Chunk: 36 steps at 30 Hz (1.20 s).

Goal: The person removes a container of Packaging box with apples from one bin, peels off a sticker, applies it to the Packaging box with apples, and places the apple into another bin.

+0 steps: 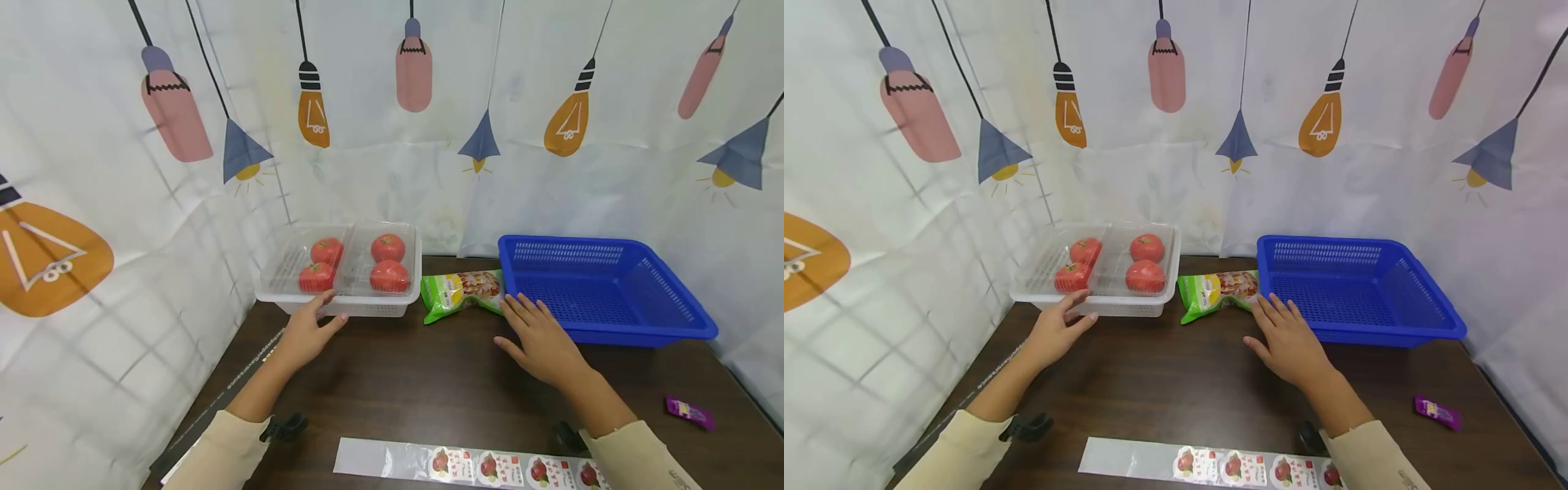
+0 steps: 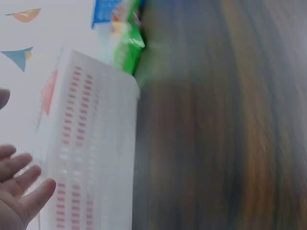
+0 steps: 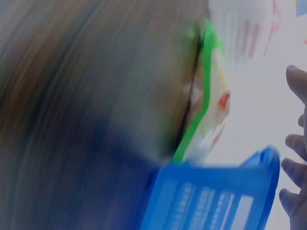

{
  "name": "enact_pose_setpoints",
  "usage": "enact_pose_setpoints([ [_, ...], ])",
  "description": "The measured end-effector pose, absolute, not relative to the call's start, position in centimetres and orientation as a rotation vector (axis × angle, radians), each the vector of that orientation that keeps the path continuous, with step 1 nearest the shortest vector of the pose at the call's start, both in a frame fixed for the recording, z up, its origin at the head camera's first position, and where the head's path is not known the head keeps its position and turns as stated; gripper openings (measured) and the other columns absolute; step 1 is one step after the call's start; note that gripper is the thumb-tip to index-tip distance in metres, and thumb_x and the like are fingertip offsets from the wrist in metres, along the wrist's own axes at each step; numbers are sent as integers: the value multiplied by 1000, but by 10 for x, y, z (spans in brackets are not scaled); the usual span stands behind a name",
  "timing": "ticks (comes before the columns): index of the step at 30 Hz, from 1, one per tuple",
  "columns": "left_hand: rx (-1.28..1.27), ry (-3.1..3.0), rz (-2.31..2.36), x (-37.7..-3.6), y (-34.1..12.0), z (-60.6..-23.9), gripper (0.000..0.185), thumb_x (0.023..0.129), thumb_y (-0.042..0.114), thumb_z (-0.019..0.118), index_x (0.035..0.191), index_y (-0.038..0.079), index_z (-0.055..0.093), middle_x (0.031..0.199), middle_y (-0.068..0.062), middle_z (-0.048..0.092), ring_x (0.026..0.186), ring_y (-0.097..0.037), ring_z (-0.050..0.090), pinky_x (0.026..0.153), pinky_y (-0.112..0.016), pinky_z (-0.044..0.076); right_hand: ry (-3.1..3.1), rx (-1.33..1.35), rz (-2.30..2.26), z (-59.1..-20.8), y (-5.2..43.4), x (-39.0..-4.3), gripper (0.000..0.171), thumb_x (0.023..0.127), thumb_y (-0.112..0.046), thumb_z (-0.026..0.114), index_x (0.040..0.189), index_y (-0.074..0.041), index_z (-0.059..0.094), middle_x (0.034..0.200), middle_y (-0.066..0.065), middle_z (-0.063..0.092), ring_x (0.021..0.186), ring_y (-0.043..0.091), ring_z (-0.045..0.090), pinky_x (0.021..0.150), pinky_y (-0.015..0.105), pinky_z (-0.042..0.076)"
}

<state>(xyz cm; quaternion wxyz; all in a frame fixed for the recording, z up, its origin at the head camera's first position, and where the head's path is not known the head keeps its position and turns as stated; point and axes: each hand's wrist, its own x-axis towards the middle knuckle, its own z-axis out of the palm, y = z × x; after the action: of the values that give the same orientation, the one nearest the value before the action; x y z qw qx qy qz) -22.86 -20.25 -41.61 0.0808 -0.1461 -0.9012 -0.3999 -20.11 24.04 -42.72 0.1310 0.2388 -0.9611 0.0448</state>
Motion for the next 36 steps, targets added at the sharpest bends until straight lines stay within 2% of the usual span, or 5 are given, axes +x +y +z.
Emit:
enact_pose_setpoints([
  [5,-186,-2547,-1693,-236,-195,-406,63,95,32,64,142,-3,41,139,-18,50,127,-30,48,102,-44,41,-2746,742,252,-428,208,-215,69,98,-48,52,148,-2,38,149,19,39,139,38,31,110,56,23],
  [13,10,-2320,-2201,-242,-193,-396,58,100,18,57,143,-12,31,143,-27,41,127,-36,47,97,-33,45,-2838,673,583,-427,151,-250,63,100,-45,49,149,-6,38,147,15,43,137,35,34,109,54,28],
  [23,-25,-1931,-2782,-246,-198,-388,56,106,14,38,148,-13,13,153,-32,18,135,-43,31,103,-43,36,-2895,478,1082,-417,103,-285,64,101,-46,47,152,-12,33,150,10,41,137,32,37,106,56,31],
  [32,164,-1598,-2943,-251,-192,-388,48,106,16,37,143,-9,21,152,-32,20,137,-40,30,105,-38,34,-2807,470,1310,-415,73,-298,72,101,-49,45,153,-5,24,156,13,29,140,30,30,110,52,27],
  [36,156,-1602,-2933,-254,-188,-385,53,106,15,37,148,-9,16,151,-32,22,137,-38,32,104,-33,36,-2741,473,1326,-415,68,-302,70,101,-49,44,154,-7,24,155,13,30,138,31,33,109,53,29],
])
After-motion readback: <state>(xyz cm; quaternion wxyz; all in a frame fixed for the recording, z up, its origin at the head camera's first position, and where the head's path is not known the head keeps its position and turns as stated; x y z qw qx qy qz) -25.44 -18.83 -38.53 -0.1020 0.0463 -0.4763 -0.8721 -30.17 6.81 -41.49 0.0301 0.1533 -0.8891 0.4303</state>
